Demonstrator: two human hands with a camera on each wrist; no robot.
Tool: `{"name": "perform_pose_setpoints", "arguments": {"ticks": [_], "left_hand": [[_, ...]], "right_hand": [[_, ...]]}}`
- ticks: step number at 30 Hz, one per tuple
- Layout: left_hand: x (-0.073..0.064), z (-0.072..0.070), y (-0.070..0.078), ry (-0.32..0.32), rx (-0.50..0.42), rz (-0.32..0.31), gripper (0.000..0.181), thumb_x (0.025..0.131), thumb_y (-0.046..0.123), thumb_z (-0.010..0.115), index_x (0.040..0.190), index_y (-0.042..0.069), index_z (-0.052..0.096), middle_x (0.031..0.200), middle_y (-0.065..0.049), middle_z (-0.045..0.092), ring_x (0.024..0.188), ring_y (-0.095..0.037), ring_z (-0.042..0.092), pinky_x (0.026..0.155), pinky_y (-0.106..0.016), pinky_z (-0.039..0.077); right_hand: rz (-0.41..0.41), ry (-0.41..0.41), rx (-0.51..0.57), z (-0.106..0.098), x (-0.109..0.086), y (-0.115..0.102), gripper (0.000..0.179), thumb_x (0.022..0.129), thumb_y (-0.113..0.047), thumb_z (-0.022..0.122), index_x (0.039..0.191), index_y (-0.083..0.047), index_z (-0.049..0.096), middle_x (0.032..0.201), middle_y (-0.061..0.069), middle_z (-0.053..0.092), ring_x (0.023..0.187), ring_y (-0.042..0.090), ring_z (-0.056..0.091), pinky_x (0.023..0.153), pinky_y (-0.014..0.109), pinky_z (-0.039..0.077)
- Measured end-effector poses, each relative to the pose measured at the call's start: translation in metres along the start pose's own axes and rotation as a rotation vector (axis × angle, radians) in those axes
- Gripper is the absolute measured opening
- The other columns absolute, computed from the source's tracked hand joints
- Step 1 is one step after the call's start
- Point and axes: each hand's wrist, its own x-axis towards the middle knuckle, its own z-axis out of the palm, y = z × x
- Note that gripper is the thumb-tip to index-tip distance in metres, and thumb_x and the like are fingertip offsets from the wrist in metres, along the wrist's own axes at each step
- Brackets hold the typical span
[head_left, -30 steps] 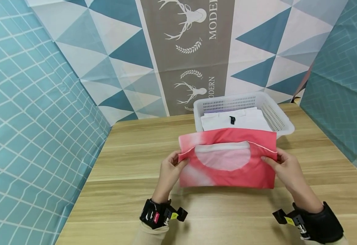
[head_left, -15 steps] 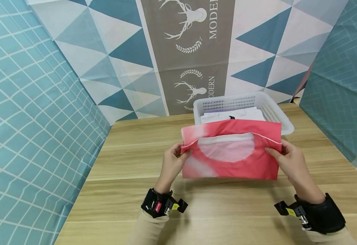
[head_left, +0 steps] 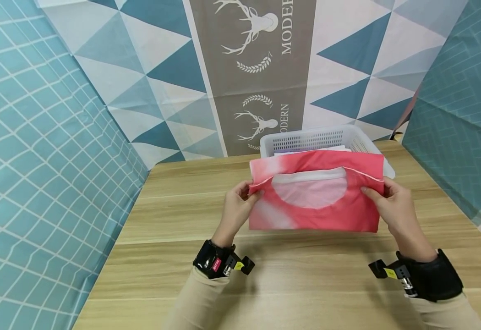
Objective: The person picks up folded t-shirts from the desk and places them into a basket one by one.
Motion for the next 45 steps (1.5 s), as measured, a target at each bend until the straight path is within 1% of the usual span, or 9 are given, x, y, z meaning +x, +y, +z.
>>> {"name": "perform_pose_setpoints", "arguments": {"ticks": [8,16,27,29,32,36,38,41,45], "left_hand": [[0.015,0.008,0.010,-0.023,0.059,0.110,0.021,0.084,0.000,0.069,0.103,-0.007,0.067,0.098,-0.025,0.070,0.082,-0.025,0.066,0.068,-0.014,0.049],[0.034,0.014,0.015,-0.019,0.072,0.147,0.020,0.084,-0.001,0.069,0.102,-0.008,0.066,0.094,-0.025,0.071,0.081,-0.028,0.066,0.069,-0.015,0.051],[0.057,0.021,0.023,-0.024,0.113,0.189,0.022,0.084,0.000,0.069,0.104,-0.008,0.067,0.097,-0.025,0.072,0.087,-0.032,0.069,0.077,-0.030,0.059],[0.060,0.021,0.024,-0.027,0.116,0.193,0.021,0.084,-0.001,0.069,0.103,-0.008,0.066,0.097,-0.025,0.072,0.087,-0.032,0.069,0.076,-0.029,0.058],[0.066,0.023,0.025,-0.031,0.118,0.196,0.021,0.084,-0.001,0.068,0.103,-0.009,0.066,0.096,-0.025,0.071,0.086,-0.032,0.069,0.075,-0.027,0.057],[0.074,0.026,0.025,-0.022,0.120,0.197,0.021,0.084,-0.002,0.068,0.103,-0.010,0.066,0.098,-0.026,0.071,0.087,-0.033,0.069,0.078,-0.030,0.058],[0.079,0.028,0.025,-0.013,0.120,0.191,0.021,0.084,-0.002,0.068,0.104,-0.010,0.065,0.099,-0.026,0.071,0.088,-0.034,0.069,0.080,-0.032,0.058],[0.085,0.032,0.026,0.004,0.120,0.178,0.021,0.085,-0.002,0.067,0.104,-0.010,0.065,0.100,-0.026,0.071,0.090,-0.034,0.069,0.082,-0.034,0.059],[0.092,0.038,0.028,0.023,0.121,0.161,0.022,0.084,-0.002,0.068,0.105,-0.009,0.065,0.101,-0.026,0.072,0.092,-0.034,0.070,0.082,-0.033,0.059]], "right_hand": [[0.043,0.042,0.010,-0.007,0.013,-0.003,0.053,0.096,-0.023,0.056,0.142,0.001,0.043,0.088,-0.032,0.047,0.079,-0.008,0.051,0.065,0.003,0.047],[-0.022,0.105,0.000,-0.011,0.032,-0.012,0.048,0.095,-0.020,0.058,0.136,0.004,0.049,0.081,-0.035,0.048,0.074,-0.011,0.052,0.063,0.002,0.045],[-0.020,0.134,-0.030,-0.014,0.052,-0.018,0.047,0.095,-0.022,0.057,0.136,0.002,0.051,0.083,-0.033,0.045,0.077,-0.011,0.048,0.065,0.000,0.042],[-0.014,0.135,-0.041,-0.015,0.056,-0.020,0.048,0.095,-0.023,0.057,0.137,0.000,0.050,0.087,-0.030,0.048,0.078,-0.011,0.048,0.066,-0.001,0.041],[0.007,0.139,-0.090,-0.017,0.061,-0.023,0.049,0.095,-0.027,0.057,0.139,-0.005,0.050,0.102,-0.011,0.059,0.080,-0.012,0.047,0.068,-0.001,0.040],[0.043,0.126,-0.149,-0.017,0.068,-0.028,0.051,0.096,-0.032,0.055,0.141,-0.010,0.048,0.126,0.014,0.055,0.084,-0.007,0.047,0.082,0.011,0.051],[0.059,0.115,-0.152,-0.017,0.073,-0.030,0.052,0.096,-0.033,0.054,0.142,-0.010,0.047,0.130,0.016,0.052,0.087,-0.003,0.046,0.093,0.026,0.054],[0.082,0.101,-0.126,-0.018,0.081,-0.033,0.053,0.096,-0.034,0.053,0.144,-0.011,0.044,0.134,0.017,0.050,0.091,0.001,0.046,0.104,0.045,0.048],[0.120,0.091,-0.103,-0.019,0.094,-0.037,0.054,0.096,-0.035,0.053,0.144,-0.012,0.044,0.137,0.017,0.049,0.095,0.005,0.046,0.106,0.047,0.046]]}}
